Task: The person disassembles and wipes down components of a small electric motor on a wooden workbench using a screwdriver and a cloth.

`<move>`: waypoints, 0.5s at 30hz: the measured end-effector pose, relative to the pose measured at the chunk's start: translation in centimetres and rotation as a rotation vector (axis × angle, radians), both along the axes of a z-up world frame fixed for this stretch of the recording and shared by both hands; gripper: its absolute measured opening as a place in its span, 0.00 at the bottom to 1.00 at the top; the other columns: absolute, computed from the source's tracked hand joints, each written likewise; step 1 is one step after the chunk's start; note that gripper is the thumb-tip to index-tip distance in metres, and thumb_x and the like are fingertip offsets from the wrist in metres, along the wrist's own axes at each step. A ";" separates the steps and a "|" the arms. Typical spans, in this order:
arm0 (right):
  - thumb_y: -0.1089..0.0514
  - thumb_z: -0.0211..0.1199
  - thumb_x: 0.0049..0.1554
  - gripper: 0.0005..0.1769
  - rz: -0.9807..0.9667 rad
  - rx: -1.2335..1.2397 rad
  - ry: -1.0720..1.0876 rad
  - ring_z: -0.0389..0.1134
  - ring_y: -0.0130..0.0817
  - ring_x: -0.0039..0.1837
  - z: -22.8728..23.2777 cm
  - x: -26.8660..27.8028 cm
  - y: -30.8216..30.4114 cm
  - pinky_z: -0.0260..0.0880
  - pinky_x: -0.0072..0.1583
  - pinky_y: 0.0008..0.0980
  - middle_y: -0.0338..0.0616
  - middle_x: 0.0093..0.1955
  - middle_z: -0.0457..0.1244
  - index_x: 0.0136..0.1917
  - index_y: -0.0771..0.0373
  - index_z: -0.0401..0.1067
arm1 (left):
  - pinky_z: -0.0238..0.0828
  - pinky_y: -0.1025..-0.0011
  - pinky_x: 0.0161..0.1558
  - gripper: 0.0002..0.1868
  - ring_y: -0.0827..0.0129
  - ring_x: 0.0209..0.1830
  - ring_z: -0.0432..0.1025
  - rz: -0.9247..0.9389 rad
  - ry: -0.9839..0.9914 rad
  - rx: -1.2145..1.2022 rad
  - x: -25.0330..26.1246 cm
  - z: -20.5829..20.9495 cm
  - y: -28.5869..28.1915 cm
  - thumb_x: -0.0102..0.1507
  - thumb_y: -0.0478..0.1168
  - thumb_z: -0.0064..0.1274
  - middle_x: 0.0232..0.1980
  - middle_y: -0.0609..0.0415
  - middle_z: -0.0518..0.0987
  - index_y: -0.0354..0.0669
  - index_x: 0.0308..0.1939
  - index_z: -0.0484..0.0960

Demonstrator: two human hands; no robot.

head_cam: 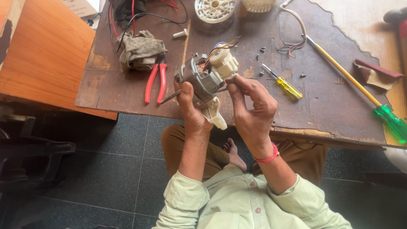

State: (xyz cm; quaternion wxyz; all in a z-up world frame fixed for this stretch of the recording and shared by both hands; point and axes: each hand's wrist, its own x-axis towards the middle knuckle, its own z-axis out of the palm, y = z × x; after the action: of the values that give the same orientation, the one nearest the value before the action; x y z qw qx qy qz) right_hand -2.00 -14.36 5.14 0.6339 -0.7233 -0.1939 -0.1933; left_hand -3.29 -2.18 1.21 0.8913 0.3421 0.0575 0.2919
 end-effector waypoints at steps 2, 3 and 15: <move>0.66 0.71 0.60 0.24 0.042 -0.116 -0.114 0.74 0.36 0.61 0.7 -0.2 -0.1 0.77 0.60 0.29 0.51 0.60 0.69 0.68 0.66 0.71 | 0.76 0.64 0.58 0.36 0.65 0.57 0.74 0.017 -0.057 0.029 0.1 0.1 0.0 0.63 0.57 0.63 0.58 0.50 0.75 0.40 0.65 0.68; 0.65 0.72 0.59 0.30 0.065 -0.174 -0.171 0.73 0.39 0.63 1.1 -0.3 -0.2 0.78 0.61 0.29 0.53 0.63 0.68 0.72 0.66 0.68 | 0.76 0.63 0.58 0.35 0.64 0.57 0.74 0.028 -0.085 0.042 0.1 0.3 0.1 0.64 0.56 0.64 0.58 0.49 0.75 0.39 0.65 0.69; 0.61 0.77 0.52 0.62 0.437 -0.309 0.036 0.75 0.41 0.61 1.1 -0.9 -0.1 0.82 0.58 0.35 0.55 0.66 0.67 0.84 0.66 0.37 | 0.73 0.62 0.62 0.35 0.67 0.60 0.70 -0.020 -0.114 -0.058 -0.5 0.4 1.9 0.65 0.57 0.62 0.61 0.52 0.73 0.42 0.67 0.66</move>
State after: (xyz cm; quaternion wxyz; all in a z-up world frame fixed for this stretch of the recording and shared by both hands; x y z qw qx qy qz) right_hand -2.90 -14.44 6.24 0.5462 -0.7556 -0.3614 -0.0072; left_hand -3.79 -0.24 1.65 0.9055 0.2995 0.0117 0.3004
